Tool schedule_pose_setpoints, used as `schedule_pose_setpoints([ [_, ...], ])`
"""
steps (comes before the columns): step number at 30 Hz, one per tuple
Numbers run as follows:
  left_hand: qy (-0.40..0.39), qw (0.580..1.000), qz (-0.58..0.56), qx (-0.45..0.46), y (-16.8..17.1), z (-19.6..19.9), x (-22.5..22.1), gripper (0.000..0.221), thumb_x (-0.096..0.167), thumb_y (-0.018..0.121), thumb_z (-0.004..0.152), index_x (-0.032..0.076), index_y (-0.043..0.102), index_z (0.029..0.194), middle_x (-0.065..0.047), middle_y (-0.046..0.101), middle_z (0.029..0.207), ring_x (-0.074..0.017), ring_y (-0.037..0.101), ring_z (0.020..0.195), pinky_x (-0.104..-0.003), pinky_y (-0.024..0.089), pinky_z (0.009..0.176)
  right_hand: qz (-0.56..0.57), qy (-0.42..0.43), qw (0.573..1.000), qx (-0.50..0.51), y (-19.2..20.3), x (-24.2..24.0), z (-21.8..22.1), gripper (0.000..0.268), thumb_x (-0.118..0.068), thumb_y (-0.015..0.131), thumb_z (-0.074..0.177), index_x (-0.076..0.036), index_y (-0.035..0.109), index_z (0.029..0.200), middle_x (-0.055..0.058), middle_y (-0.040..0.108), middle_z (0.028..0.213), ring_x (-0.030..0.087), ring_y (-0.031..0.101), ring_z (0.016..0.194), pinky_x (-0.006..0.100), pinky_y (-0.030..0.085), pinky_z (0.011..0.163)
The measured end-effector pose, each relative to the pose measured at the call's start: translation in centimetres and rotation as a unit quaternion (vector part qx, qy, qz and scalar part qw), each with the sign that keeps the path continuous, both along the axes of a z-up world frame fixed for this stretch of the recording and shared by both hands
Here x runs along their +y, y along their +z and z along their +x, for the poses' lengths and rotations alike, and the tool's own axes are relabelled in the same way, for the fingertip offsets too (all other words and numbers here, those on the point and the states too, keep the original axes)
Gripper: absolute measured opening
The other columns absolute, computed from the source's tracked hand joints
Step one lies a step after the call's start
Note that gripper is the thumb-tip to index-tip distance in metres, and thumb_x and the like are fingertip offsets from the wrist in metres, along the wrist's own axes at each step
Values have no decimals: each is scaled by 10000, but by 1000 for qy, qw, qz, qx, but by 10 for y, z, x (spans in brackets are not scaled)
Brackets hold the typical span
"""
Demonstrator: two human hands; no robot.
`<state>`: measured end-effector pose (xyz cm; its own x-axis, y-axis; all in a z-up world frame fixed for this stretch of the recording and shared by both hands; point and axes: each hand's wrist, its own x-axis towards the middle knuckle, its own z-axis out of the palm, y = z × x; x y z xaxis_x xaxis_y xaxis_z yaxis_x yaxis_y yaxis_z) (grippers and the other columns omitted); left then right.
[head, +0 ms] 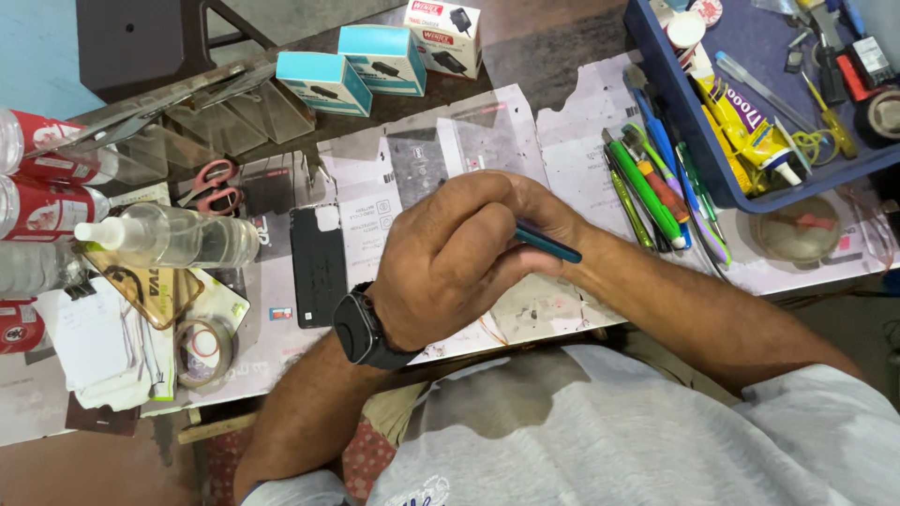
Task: The person disassembles a smartphone by prying open the back cover with a metal tool, exposing the internal components. They then use a green plastic pry tool to separate the back cover from the main body, revealing the battery and circuitry.
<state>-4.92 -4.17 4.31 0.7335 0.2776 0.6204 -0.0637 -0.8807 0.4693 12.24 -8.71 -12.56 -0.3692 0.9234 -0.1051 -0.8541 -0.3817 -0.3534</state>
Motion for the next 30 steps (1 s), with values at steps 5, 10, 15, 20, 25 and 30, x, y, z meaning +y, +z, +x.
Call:
schedule_pose_setpoints([
  [5, 13, 999, -7, -49, -13, 6, -3, 494, 264, 931, 811, -6, 568, 1009, -145, 633, 1149, -266, 707, 1012, -350, 633, 863, -7, -52, 991, -125, 19, 2, 1, 690, -358, 779, 901, 8, 497, 1413, 94, 615, 1139, 137, 664, 978, 275, 582, 896],
  [10, 22, 998, -17, -57, -19, 3, -5, 489, 267, 933, 793, 5, 581, 1009, -143, 651, 1147, -268, 709, 1018, -358, 622, 865, 19, -70, 991, -110, 28, -1, -1, 945, -474, 877, 786, 10, 437, 1468, 95, 597, 1183, 145, 659, 1032, 279, 575, 955],
  [15, 16, 998, -54, -39, -20, 0, -3, 484, 286, 930, 778, 33, 567, 973, -119, 665, 1135, -248, 710, 982, -350, 608, 831, 19, -72, 993, -94, 33, 1, -4, 1029, -482, 914, 744, 2, 403, 1494, 100, 596, 1181, 165, 648, 1050, 305, 551, 981],
  [20, -28, 996, -79, -34, -21, -3, 5, 489, 300, 923, 792, 71, 514, 930, -109, 665, 1152, -229, 726, 978, -317, 594, 792, 65, -25, 992, -109, 36, 0, -2, 1121, -455, 935, 732, 30, 357, 1561, 102, 595, 1243, 149, 632, 1101, 277, 528, 1013],
  [25, -38, 995, -94, -3, -22, -7, 13, 477, 283, 944, 778, 59, 553, 933, -103, 682, 1132, -214, 697, 899, -334, 579, 772, 63, -35, 990, -125, 36, -1, -6, 1101, -412, 936, 728, 20, 354, 1557, 98, 598, 1212, 148, 635, 1051, 275, 542, 951],
  [30, -40, 993, -104, -46, -24, -7, 14, 471, 270, 938, 782, 66, 554, 965, -98, 658, 1207, -234, 715, 1052, -322, 603, 856, 14, -75, 991, -107, 33, 1, -9, 1114, -445, 959, 711, 2, 366, 1541, 78, 587, 1228, 133, 625, 1072, 281, 543, 984],
])
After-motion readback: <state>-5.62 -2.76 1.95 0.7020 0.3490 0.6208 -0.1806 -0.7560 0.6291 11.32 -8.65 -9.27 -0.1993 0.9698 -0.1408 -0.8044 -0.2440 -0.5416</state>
